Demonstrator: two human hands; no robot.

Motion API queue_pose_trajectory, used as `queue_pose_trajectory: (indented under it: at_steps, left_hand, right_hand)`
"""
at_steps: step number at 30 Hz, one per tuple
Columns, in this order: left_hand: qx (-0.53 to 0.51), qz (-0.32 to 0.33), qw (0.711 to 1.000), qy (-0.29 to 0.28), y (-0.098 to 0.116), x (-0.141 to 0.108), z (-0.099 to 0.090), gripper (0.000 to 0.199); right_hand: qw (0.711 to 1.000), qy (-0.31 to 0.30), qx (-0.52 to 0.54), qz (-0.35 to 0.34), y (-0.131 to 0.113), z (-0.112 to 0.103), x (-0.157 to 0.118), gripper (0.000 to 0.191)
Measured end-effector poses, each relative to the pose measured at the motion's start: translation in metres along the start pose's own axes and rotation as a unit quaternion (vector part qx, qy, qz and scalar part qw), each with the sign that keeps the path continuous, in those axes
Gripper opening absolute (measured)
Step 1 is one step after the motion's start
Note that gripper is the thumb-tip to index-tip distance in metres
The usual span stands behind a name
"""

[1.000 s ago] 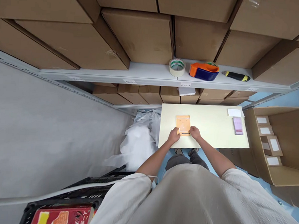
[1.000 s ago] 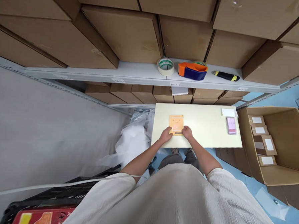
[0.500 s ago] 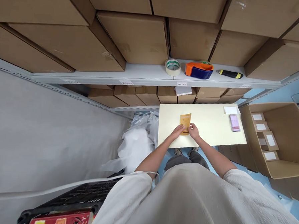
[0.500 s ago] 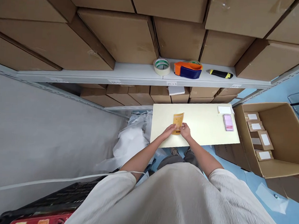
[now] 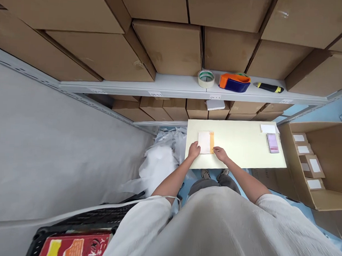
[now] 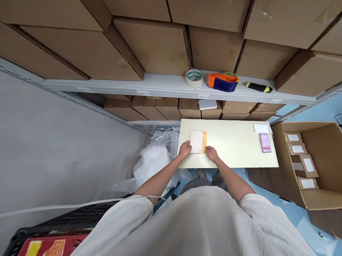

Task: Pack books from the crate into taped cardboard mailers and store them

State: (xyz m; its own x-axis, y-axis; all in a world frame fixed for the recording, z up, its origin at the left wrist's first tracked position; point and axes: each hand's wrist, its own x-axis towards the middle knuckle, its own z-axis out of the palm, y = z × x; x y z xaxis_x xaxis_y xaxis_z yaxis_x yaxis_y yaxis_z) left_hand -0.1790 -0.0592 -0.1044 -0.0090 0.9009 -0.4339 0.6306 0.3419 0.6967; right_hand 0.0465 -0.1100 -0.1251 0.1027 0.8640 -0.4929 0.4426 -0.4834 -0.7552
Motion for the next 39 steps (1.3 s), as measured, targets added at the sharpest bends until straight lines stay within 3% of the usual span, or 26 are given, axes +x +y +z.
queue_pose_trajectory:
  at_steps: [8,14,19,23,27,29,32,35,39]
  left_hand:
    - [0.006,0.015,0.998,-0.061,-0.013,-0.004,0.013,0.06]
    - [-0.019,-0.009,0.994,-0.103,-0.022,-0.004,0.018,0.08]
    - [-0.052,-0.009,0.992,-0.115,-0.024,-0.003,0.017,0.087]
    - [-0.134,-0.005,0.981,-0.139,-0.009,-0.003,0.024,0.079]
    - [-0.225,0.003,0.958,-0.175,0.02,-0.006,0.033,0.056]
    - [-0.257,-0.002,0.951,-0.171,0.032,-0.007,0.033,0.051]
    - [-0.284,-0.018,0.948,-0.144,0.041,-0.007,0.027,0.052]
    - [-0.273,-0.036,0.957,-0.09,0.034,-0.005,0.013,0.056]
    - [-0.209,-0.051,0.975,-0.046,0.013,-0.001,-0.008,0.054]
  right_hand:
    - [0.998,0.006,0.033,0.056,0.007,0.004,0.009,0.04]
    - [0.993,0.012,0.096,0.075,0.0,0.011,0.009,0.044]
    - [0.985,0.031,0.11,0.132,-0.01,0.009,0.005,0.046]
    - [0.983,0.047,0.126,0.129,-0.021,0.005,-0.001,0.04]
    - [0.988,0.107,0.091,0.055,-0.039,-0.004,-0.006,0.032]
    - [0.99,0.1,0.099,0.018,-0.05,-0.007,-0.008,0.034]
    - [0.991,0.022,0.13,-0.005,-0.064,-0.007,-0.01,0.04]
    - [0.99,-0.032,0.136,0.002,-0.067,-0.002,-0.011,0.039]
    - [0.996,-0.024,0.085,0.003,-0.056,0.005,-0.011,0.032]
